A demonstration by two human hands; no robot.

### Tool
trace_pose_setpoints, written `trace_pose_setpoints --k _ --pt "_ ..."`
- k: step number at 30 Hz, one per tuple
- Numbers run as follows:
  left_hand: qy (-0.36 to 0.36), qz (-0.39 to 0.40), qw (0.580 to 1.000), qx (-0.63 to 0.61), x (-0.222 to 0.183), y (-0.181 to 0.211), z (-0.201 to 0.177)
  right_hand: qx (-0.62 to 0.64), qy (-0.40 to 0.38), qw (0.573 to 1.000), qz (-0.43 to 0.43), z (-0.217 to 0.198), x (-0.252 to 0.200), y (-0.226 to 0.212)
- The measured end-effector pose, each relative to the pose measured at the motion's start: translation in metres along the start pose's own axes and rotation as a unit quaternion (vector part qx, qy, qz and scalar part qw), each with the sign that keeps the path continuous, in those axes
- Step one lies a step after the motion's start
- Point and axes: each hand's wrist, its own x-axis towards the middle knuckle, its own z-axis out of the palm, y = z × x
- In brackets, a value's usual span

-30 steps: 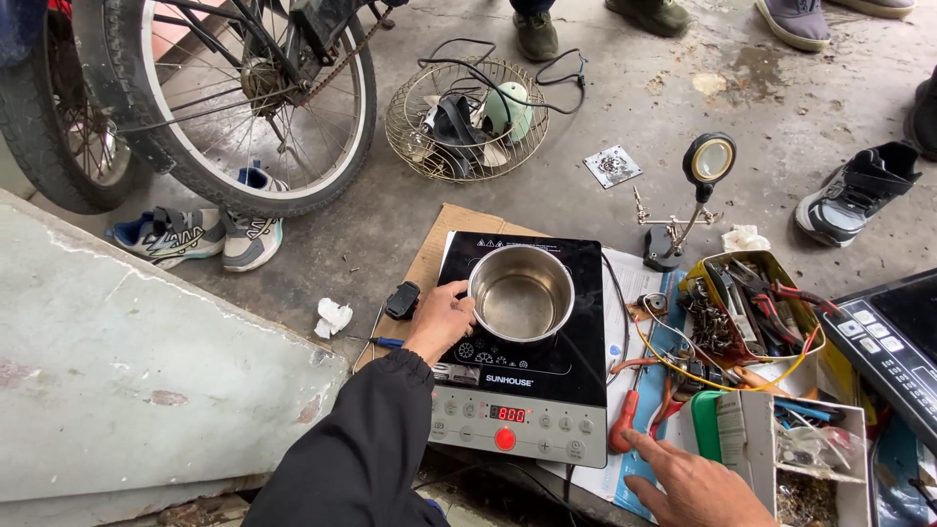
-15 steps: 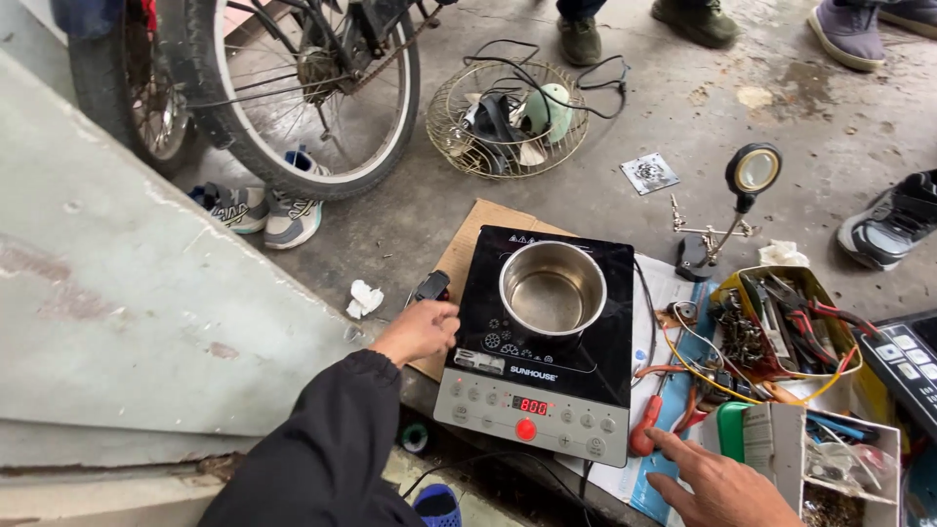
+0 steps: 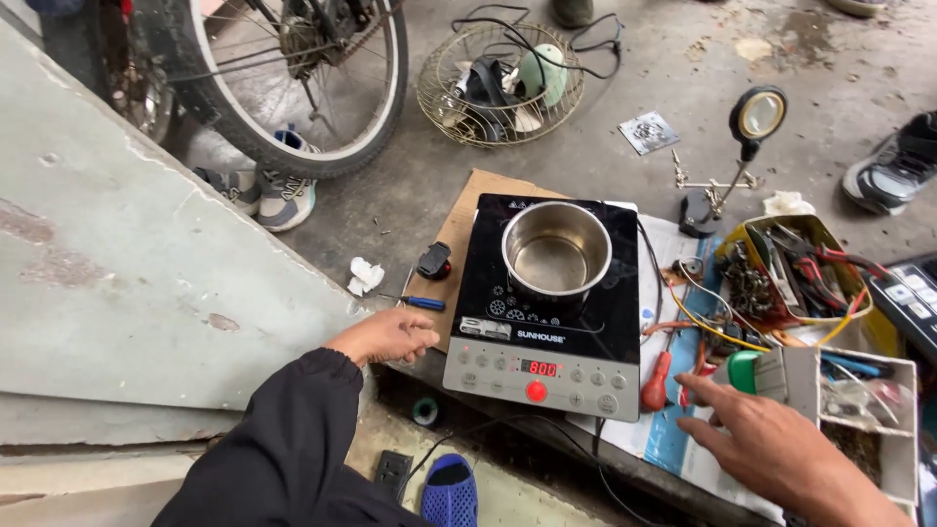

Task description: Verifying and testing the settings of an induction cooker by pressing buttons and placing a pot on the surface.

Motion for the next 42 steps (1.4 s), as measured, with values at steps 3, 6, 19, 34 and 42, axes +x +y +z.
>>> trace_pose_setpoints --k 3,6,19,34,42 --pt "-0.019 0.031 0.999 0.028 -0.001 0.014 0.006 0.007 0.013 1.000 0.006 -0.007 -0.007 -0.008" --pt "-0.014 0.033 0.999 -0.002 -0.001 0.017 0.007 -0.004 -0.014 0.999 0.031 -0.009 -0.004 -0.011" --pt "-0.006 0.046 0.999 -0.023 -0.015 0.015 -0.007 0.058 0.076 0.986 -0.140 0.148 -0.004 -0.134" --pt "-0.016 0.042 0.999 -0.002 -0.026 0.018 -0.013 0.160 0.251 0.941 -0.162 0.181 -0.009 -0.164" --pt "-0.023 0.049 0.998 -0.017 -0.016 0.026 -0.006 0.131 0.263 0.954 -0.063 0.196 0.004 -0.145"
